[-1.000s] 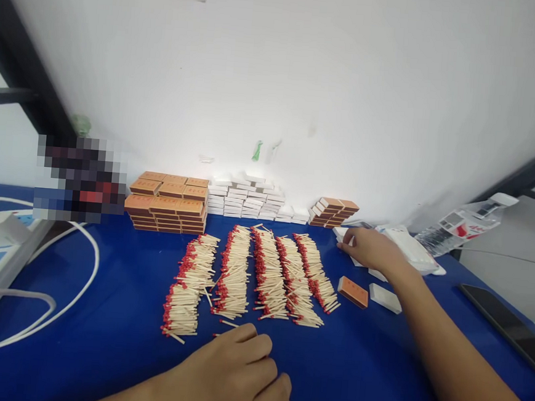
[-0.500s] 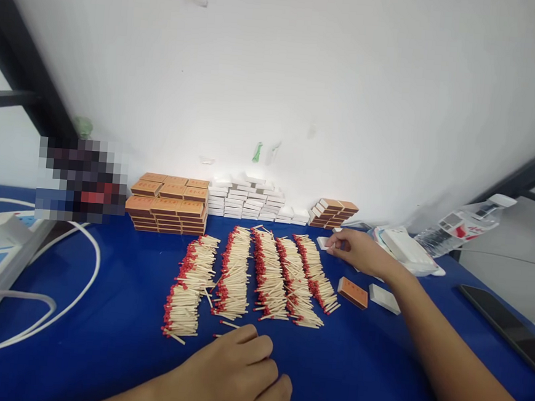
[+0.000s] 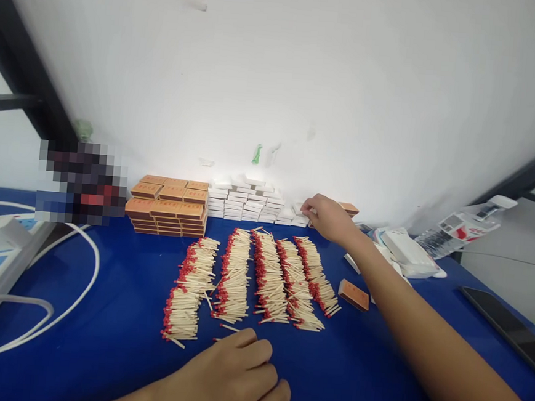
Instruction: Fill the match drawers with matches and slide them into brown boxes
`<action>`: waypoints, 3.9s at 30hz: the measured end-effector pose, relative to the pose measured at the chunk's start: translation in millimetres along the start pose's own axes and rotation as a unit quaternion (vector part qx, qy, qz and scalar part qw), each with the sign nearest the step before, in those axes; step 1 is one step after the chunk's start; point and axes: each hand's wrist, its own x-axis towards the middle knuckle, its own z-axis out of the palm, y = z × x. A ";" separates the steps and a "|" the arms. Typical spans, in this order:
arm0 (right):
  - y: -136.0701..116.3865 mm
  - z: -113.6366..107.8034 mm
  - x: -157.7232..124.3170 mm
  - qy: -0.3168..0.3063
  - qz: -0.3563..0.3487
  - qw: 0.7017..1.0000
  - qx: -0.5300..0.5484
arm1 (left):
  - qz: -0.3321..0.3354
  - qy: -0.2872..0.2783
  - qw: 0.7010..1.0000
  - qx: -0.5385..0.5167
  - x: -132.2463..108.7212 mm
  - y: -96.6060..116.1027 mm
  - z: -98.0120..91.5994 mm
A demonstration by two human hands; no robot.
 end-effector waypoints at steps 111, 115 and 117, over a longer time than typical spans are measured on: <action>-17.1 12.5 19.5 -0.014 -0.026 0.989 0.147 | 0.002 0.006 1.000 0.003 -3.6 -3.5 2.8; -17.4 10.5 19.2 -0.011 -0.037 0.990 0.134 | 0.003 0.005 1.000 0.004 -3.5 -3.9 3.7; -19.2 9.2 19.0 -0.009 -0.046 0.990 0.133 | 0.003 0.006 1.000 0.005 -3.7 -3.6 3.8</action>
